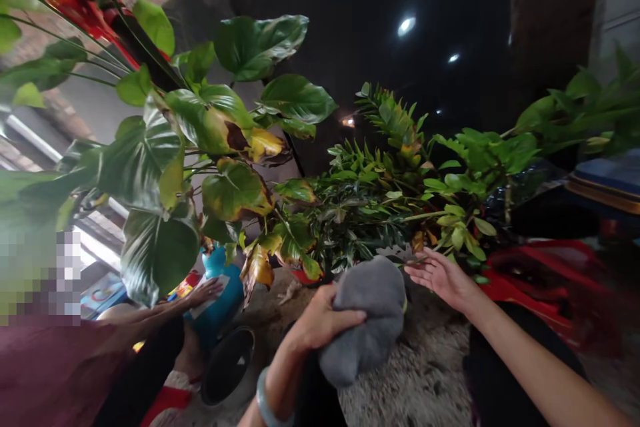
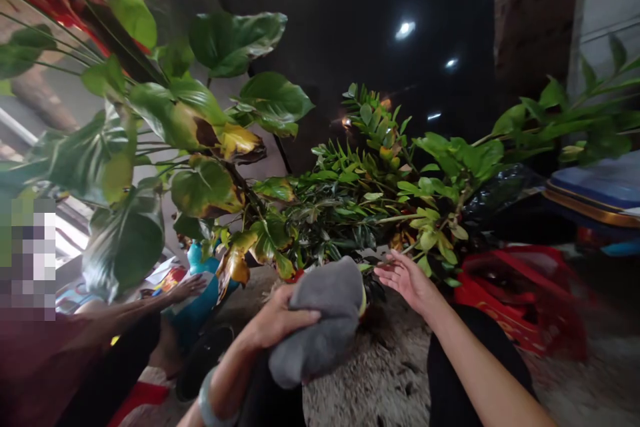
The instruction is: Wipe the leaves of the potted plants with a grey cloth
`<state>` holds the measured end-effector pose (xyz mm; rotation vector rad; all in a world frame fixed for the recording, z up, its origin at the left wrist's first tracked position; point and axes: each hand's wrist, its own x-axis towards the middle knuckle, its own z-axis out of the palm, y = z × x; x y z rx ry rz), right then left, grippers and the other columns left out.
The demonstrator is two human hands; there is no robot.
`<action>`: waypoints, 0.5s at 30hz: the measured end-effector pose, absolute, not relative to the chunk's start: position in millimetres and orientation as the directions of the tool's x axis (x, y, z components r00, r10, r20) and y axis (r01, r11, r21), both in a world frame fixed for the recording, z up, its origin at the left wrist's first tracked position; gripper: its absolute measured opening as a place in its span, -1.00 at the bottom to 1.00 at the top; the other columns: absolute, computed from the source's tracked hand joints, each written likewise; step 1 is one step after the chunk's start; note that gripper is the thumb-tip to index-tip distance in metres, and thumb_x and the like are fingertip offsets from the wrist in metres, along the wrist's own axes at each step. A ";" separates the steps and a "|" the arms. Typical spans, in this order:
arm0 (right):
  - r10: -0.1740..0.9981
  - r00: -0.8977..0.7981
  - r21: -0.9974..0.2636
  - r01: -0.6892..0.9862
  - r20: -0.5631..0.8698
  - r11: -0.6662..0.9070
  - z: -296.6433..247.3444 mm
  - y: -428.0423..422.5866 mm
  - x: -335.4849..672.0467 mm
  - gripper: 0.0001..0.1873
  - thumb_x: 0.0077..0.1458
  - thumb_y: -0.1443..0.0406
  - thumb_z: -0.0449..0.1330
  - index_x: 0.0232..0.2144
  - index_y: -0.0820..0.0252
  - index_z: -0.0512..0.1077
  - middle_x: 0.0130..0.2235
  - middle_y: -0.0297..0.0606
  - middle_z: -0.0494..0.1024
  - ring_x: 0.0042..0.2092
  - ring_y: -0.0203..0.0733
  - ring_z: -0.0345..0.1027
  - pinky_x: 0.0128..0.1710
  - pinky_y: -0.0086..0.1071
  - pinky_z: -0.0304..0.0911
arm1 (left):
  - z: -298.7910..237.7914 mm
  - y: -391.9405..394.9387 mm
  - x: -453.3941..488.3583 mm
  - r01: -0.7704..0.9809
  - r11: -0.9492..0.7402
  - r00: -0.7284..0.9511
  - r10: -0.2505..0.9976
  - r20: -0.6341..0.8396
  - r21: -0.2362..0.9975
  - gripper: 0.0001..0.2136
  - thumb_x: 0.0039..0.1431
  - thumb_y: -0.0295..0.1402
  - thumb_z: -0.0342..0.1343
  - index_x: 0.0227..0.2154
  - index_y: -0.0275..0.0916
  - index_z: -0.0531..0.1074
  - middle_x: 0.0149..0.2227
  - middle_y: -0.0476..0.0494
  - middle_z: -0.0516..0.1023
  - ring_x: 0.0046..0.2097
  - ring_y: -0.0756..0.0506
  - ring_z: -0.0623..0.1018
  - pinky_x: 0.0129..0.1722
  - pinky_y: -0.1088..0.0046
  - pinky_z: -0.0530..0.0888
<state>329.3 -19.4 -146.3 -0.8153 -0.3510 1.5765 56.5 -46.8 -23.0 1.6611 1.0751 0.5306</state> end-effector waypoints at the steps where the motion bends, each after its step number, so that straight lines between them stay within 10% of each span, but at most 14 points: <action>1: 0.959 0.011 -0.651 -0.737 -0.283 -0.183 -146.1 -19.4 329.9 -0.82 -0.03 0.17 0.29 -0.44 0.14 0.44 -0.37 -0.09 0.61 -0.22 0.05 0.55 -0.08 -0.13 0.35 | -12.6 -44.9 54.1 0.338 -0.057 0.448 0.888 -0.107 0.940 -0.69 -0.18 -0.22 0.29 -0.35 -0.29 0.57 -0.38 -0.05 0.59 -0.31 -0.11 0.51 -0.26 0.41 0.44; 6: 0.958 0.033 -0.659 -0.733 -0.284 -0.170 -141.3 -17.4 324.4 -0.87 -0.04 0.21 0.28 -0.47 0.12 0.42 -0.39 -0.11 0.62 -0.23 0.03 0.55 -0.08 -0.14 0.35 | -13.2 -21.8 81.3 0.207 -0.123 0.267 0.962 0.065 0.971 -0.69 -0.18 -0.20 0.28 -0.37 -0.32 0.55 -0.40 -0.12 0.59 -0.34 -0.13 0.51 -0.30 0.40 0.44; 11: 0.940 0.033 -0.673 -0.707 -0.338 -0.217 -138.8 -17.1 317.5 -0.93 0.00 0.26 0.25 -0.46 0.10 0.43 -0.50 -0.20 0.60 -0.40 -0.05 0.53 -0.28 -0.21 0.41 | -59.8 -37.3 88.2 0.483 -0.133 0.465 0.877 -0.124 0.865 -0.89 -0.25 -0.38 0.25 -0.55 -0.26 0.52 -0.55 0.02 0.50 -0.41 -0.09 0.46 -0.38 0.45 0.40; 15: 0.949 0.003 -0.669 -0.710 -0.314 -0.219 -140.6 -19.0 323.1 -0.92 0.00 0.25 0.26 -0.46 0.10 0.43 -0.43 -0.17 0.62 -0.34 -0.01 0.55 -0.23 -0.17 0.41 | -36.1 -58.6 48.6 0.360 -0.049 0.449 0.885 -0.127 0.932 -0.83 -0.25 -0.35 0.27 -0.49 -0.25 0.56 -0.49 -0.01 0.57 -0.39 -0.09 0.49 -0.37 0.46 0.43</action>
